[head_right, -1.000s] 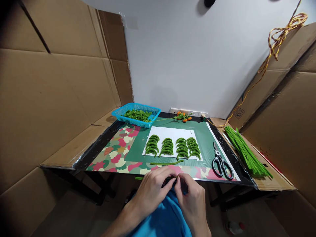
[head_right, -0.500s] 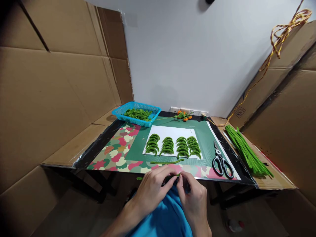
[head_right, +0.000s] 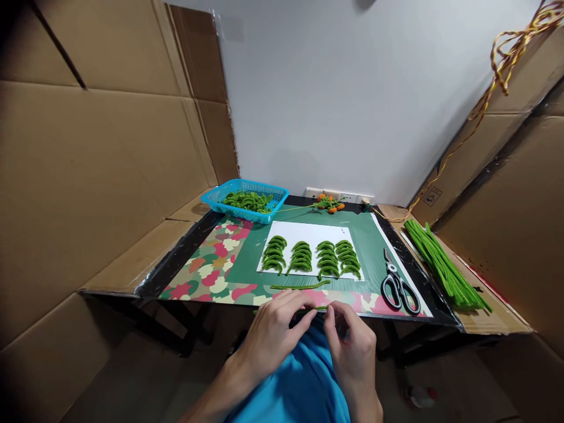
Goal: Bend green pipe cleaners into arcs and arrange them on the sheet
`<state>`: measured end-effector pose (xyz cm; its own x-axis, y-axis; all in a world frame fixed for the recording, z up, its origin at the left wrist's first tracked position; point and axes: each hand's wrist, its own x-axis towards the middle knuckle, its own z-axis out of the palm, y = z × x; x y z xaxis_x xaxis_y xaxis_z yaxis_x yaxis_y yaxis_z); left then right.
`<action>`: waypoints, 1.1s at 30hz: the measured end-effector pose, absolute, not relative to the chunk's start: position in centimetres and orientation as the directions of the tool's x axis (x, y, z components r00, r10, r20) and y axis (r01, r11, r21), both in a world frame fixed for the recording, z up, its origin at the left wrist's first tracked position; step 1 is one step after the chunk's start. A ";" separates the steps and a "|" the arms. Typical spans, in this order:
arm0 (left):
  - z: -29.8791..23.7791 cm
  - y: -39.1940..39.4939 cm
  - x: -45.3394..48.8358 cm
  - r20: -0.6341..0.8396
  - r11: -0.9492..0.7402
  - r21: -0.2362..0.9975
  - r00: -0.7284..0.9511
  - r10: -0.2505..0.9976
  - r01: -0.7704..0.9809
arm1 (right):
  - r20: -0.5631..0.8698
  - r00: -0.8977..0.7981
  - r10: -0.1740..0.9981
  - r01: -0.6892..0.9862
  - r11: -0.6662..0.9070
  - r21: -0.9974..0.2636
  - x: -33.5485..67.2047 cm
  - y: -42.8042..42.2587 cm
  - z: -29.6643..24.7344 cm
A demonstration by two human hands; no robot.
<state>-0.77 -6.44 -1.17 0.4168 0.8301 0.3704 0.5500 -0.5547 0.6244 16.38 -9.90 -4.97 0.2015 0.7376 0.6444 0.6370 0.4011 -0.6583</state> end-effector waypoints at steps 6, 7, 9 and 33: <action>-1.1 -6.3 -0.9 0.391 -0.559 0.624 0.402 0.828 0.546 | 0.592 0.318 0.740 0.550 0.364 -0.752 17.0 -10.4 -4.6; -1.1 -6.3 -0.9 0.395 -0.562 0.624 0.402 0.826 0.543 | 0.581 0.329 0.744 0.537 0.358 -0.764 17.1 -10.5 -4.7; -1.1 -6.3 -0.9 0.401 -0.569 0.621 0.405 0.822 0.539 | 0.554 0.353 0.754 0.507 0.344 -0.791 17.2 -10.6 -5.1; -2.1 -5.5 -2.2 0.527 -0.704 0.550 0.466 0.710 0.449 | 0.418 0.425 0.803 0.167 0.384 -0.908 17.6 -10.3 -5.4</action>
